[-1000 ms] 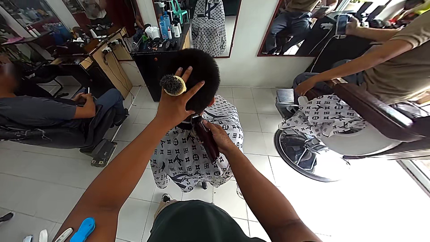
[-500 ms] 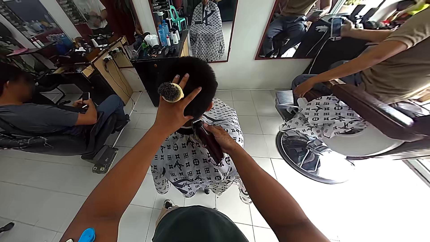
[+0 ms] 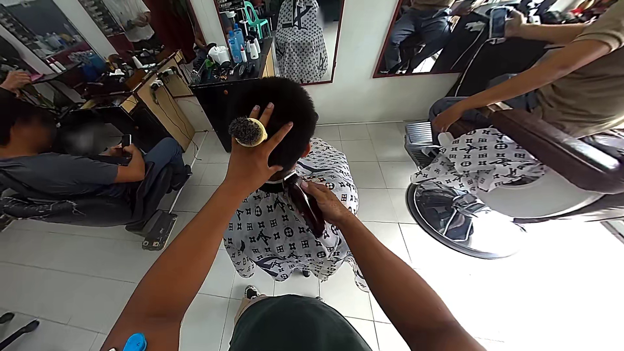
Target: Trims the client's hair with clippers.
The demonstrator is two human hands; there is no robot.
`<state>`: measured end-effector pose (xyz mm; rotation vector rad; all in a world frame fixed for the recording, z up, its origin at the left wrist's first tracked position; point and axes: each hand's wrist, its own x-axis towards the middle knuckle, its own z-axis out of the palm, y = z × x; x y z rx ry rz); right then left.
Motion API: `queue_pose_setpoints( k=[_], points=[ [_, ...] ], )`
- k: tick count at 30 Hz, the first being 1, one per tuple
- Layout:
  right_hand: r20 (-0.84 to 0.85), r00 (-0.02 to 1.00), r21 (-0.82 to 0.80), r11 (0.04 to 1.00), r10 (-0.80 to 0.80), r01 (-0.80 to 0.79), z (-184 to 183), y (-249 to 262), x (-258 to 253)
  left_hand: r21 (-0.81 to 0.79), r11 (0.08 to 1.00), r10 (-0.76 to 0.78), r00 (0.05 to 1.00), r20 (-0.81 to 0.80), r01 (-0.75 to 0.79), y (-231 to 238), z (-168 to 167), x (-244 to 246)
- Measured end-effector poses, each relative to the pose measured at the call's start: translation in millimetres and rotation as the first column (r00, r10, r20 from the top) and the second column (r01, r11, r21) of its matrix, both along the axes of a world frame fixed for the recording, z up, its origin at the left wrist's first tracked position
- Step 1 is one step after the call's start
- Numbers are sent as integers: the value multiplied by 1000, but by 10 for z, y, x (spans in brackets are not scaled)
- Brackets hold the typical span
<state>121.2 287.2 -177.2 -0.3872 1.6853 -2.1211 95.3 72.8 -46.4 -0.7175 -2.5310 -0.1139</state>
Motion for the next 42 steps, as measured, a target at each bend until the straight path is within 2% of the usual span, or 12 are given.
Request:
queue_pose_setpoints(
  k=[5, 7, 9, 13, 16, 19, 22, 25, 29, 32, 36, 42],
  points=[
    [213, 961, -23, 983, -175, 184, -319, 321, 660, 523, 807, -151, 951, -268, 275, 112, -468, 527],
    [280, 927, -39, 961, -251, 272, -478, 386, 807, 561, 808, -326, 929, 174, 178, 234, -555, 776],
    [300, 906, -60, 942, -298, 329, -562, 440, 910, 575, 812, -506, 611, 608, 101, 373, -423, 718],
    [322, 888, -59, 929, -328, 365, -594, 537, 1016, 835, 535, -603, 636, 482, -127, 706, -530, 495],
    [340, 871, -51, 918, -353, 392, -627, 568, 1065, 760, 488, -651, 402, 644, -429, 849, -438, 408],
    [325, 869, -48, 912, -372, 408, -663, 569, 1095, 844, 489, -655, 547, 521, -219, 803, -428, 425],
    [295, 860, -39, 894, -416, 446, -652, 468, 1122, 785, 570, -677, 401, 617, -244, 646, -431, 386],
    [265, 835, 1, 866, -482, 500, -557, 359, 1165, 829, 560, -710, 517, 479, 0, 419, -474, 419],
    [272, 780, 27, 815, -564, 579, -364, 59, 1224, 804, 542, -759, 268, 593, -245, 20, -462, 390],
    [243, 746, 69, 778, -620, 625, -145, -255, 1137, 820, 536, -697, 442, 564, -202, -394, -544, 365],
    [59, 771, 135, 770, -635, 624, 126, -709, 848, 779, 456, -524, 577, 626, -431, -1166, -1015, 404],
    [-38, 799, 297, 756, -600, 583, 238, -1101, 490, 690, 393, -446, 530, 721, -608, -2238, -1801, 1199]
  ],
)
